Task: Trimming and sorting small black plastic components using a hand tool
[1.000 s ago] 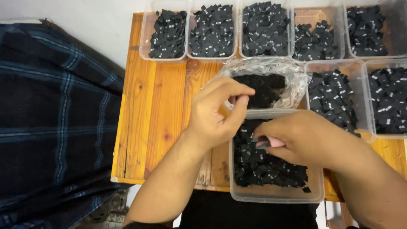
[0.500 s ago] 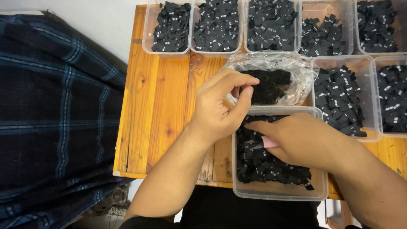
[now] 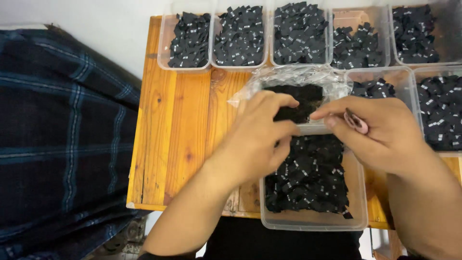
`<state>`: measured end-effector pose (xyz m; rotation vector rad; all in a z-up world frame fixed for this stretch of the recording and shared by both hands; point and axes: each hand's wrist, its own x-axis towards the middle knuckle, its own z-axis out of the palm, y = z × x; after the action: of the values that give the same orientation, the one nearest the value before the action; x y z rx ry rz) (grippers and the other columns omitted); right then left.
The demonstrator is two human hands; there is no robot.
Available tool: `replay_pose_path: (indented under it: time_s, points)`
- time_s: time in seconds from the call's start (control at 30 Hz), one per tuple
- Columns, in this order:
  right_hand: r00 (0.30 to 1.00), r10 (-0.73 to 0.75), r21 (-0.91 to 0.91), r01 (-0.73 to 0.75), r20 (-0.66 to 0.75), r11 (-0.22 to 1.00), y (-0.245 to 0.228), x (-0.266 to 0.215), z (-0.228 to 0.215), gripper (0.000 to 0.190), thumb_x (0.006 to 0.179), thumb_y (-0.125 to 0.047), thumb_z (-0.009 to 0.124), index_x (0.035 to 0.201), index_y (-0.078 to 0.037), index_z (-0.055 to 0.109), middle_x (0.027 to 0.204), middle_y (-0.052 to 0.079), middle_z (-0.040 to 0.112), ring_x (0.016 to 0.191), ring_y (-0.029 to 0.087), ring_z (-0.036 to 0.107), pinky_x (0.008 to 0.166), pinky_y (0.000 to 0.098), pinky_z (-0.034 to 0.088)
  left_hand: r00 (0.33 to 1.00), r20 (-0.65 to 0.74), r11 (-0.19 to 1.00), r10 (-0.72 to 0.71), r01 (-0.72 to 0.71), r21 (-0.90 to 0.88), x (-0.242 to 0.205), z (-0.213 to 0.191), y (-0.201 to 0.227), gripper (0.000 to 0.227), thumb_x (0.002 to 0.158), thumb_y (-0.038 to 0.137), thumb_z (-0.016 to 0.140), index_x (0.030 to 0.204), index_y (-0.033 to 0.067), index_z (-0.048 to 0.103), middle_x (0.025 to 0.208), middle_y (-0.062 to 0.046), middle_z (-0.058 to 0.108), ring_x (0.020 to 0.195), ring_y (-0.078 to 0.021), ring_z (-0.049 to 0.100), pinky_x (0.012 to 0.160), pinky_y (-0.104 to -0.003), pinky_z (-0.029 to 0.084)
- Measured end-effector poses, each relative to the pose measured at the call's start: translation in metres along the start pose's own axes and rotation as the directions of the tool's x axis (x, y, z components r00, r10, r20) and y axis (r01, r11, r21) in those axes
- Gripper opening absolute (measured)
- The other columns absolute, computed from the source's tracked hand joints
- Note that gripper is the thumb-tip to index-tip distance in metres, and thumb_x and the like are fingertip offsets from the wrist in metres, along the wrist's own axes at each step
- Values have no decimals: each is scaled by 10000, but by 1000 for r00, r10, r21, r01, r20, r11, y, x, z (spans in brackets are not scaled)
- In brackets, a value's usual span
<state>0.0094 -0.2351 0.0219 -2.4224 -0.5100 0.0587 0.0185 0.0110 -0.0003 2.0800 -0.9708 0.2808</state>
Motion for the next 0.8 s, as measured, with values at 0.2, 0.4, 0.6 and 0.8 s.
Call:
replay_pose_path:
  time_s: [0.2,0.4,0.6,0.8]
  points:
    - [990,7,64,2,-144,998,-1,0,5,205,1013,-171,596,1095,-203,781,720,-63,654,608,104,547,616,261,396,946,299,896,-125,-22,443,4,18,22,170,749,116,634,780,172,791,1526,-186,480,1361,-373,421,906,-567,383]
    - [989,-83,108,97,-123,989,0,1,10,193,978,-164,641,1123,-205,761,611,-62,618,503,97,469,562,255,356,922,349,737,-165,-120,665,5,39,21,197,829,273,639,852,265,835,1519,-84,524,1328,-309,450,802,-445,414]
    - [980,-146,111,162,-136,980,-1,1,10,182,987,-147,641,1122,-188,756,580,-60,577,483,93,446,548,243,357,928,340,748,-149,-119,653,2,39,13,194,794,248,645,867,230,824,1381,-61,588,1205,-283,476,793,-439,411]
    - [993,-43,90,53,-106,995,-2,2,4,180,955,-207,662,1090,-245,773,607,-65,623,519,100,497,586,252,362,959,259,954,-111,30,297,-2,26,9,104,778,128,734,724,48,774,1371,-153,588,1251,-368,463,860,-511,389]
